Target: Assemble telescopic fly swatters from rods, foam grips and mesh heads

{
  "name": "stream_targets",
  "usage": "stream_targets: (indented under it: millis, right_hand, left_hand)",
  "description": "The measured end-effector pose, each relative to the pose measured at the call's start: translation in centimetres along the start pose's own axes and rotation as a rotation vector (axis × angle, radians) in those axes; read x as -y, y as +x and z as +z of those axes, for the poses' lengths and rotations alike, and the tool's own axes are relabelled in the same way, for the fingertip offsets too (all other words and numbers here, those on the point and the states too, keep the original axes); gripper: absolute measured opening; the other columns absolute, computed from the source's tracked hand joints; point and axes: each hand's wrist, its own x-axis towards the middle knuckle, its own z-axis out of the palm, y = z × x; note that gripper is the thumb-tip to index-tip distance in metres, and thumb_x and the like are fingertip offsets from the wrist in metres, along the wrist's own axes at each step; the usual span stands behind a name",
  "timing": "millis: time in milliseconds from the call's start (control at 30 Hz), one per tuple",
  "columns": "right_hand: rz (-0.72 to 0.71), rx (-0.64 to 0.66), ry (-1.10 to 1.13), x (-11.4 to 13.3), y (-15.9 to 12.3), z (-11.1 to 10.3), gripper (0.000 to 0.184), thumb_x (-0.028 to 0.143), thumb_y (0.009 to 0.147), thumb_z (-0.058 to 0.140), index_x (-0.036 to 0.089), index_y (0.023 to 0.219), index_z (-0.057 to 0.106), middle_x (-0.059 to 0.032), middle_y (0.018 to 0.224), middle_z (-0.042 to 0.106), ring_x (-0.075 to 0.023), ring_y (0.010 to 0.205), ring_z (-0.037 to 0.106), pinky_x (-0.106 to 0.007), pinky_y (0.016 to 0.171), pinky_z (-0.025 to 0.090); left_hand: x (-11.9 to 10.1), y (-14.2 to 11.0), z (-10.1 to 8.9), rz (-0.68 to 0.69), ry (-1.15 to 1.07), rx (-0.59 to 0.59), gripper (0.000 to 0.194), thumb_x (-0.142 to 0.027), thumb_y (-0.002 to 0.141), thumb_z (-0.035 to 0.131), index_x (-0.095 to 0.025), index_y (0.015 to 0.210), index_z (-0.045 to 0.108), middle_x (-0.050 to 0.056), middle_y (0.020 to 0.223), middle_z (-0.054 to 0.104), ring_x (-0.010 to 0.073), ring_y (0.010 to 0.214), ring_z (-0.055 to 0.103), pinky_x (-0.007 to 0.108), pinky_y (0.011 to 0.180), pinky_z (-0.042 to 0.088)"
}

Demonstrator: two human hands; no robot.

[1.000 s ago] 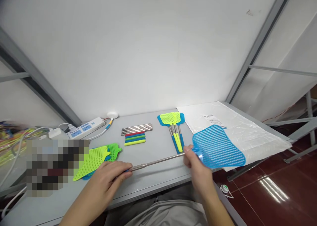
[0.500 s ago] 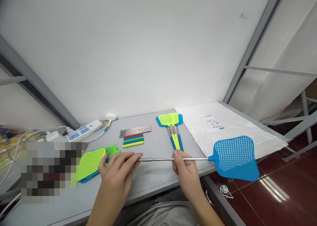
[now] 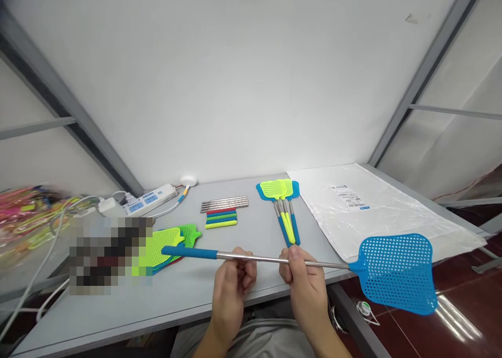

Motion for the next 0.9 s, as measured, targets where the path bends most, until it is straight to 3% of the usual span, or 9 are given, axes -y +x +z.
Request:
stream_targets:
  millis: [67, 167, 367, 500, 667, 800, 900]
  right_hand:
    - [0.012, 0.056, -0.029, -0.2, -0.3, 0.0, 0.051, 0.048, 0.092, 0.058, 0.021, 0.053, 0.04, 0.0038, 0.052, 0.032, -0.0117, 0.052, 0.03, -0.03, 0.05, 0.023]
    - [0.041, 0.102, -0.054, -0.3, -0.1, -0.6, 0.05, 0.045, 0.093, 0.057, 0.021, 0.054, 0.039, 0.0037, 0.053, 0.031, -0.0117, 0.053, 0.03, -0.03, 0.051, 0.023]
    - [-0.04, -0.135, 0.033, 2.6, 2.9, -3.8, 0.049, 0.031, 0.086, 0.066, 0.021, 0.051, 0.033, 0.0054, 0.051, 0.025, -0.0114, 0.051, 0.03, -0.03, 0.05, 0.025]
    - [-0.099, -0.195, 0.007, 4.3, 4.4, -6.7, 0.047, 0.029, 0.086, 0.063, 0.022, 0.049, 0.035, 0.0048, 0.045, 0.028, -0.0116, 0.046, 0.029, -0.031, 0.051, 0.028]
    - [0.05, -0.107, -0.035, 4.3, 4.6, -7.9, 0.048, 0.043, 0.087, 0.063, 0.021, 0.051, 0.04, 0.0043, 0.047, 0.031, -0.0109, 0.044, 0.029, -0.03, 0.047, 0.026]
    - [0.121, -0.128, 0.006, 3.4, 3.7, -5.4, 0.051, 0.048, 0.087, 0.064, 0.02, 0.052, 0.04, 0.0056, 0.046, 0.029, -0.0084, 0.041, 0.025, -0.028, 0.043, 0.022]
    - [0.177, -0.072, 0.018, 1.9, 2.4, -2.6, 0.049, 0.047, 0.083, 0.068, 0.02, 0.051, 0.043, 0.0052, 0.047, 0.031, -0.0085, 0.043, 0.029, -0.027, 0.043, 0.023]
  left_hand:
    - [-0.5, 0.2, -0.4, -0.066, -0.132, -0.074, 0.049, -0.055, 0.098, 0.039, -0.02, 0.064, 0.041, -0.005, 0.057, 0.03, 0.0105, 0.051, 0.023, 0.027, 0.048, 0.019]
    - [-1.6, 0.5, -1.6, -0.096, -0.113, -0.134, 0.048, -0.049, 0.096, 0.049, -0.02, 0.059, 0.036, -0.005, 0.056, 0.027, 0.0108, 0.053, 0.024, 0.027, 0.05, 0.02]
    - [-4.6, 1.1, -6.4, 0.031, -0.178, -0.424, 0.046, -0.039, 0.091, 0.054, -0.02, 0.054, 0.034, -0.005, 0.052, 0.026, 0.0106, 0.052, 0.026, 0.026, 0.051, 0.025]
    - [-6.1, 1.1, -8.4, 0.095, -0.22, -0.55, 0.045, -0.035, 0.089, 0.056, -0.019, 0.051, 0.037, -0.005, 0.048, 0.028, 0.0095, 0.049, 0.027, 0.025, 0.051, 0.028]
    - [-6.3, 1.1, -8.2, 0.131, -0.253, -0.553, 0.045, -0.035, 0.092, 0.052, -0.019, 0.053, 0.038, -0.006, 0.049, 0.026, 0.0092, 0.048, 0.024, 0.023, 0.046, 0.025]
    - [-5.6, 1.2, -6.6, 0.163, -0.296, -0.526, 0.044, -0.036, 0.095, 0.048, -0.02, 0.057, 0.033, -0.006, 0.053, 0.023, 0.0101, 0.049, 0.02, 0.025, 0.046, 0.02]
    - [-4.4, 1.0, -4.5, 0.105, -0.247, -0.447, 0.045, -0.04, 0.096, 0.046, -0.021, 0.058, 0.031, -0.006, 0.054, 0.023, 0.0107, 0.05, 0.021, 0.026, 0.048, 0.019]
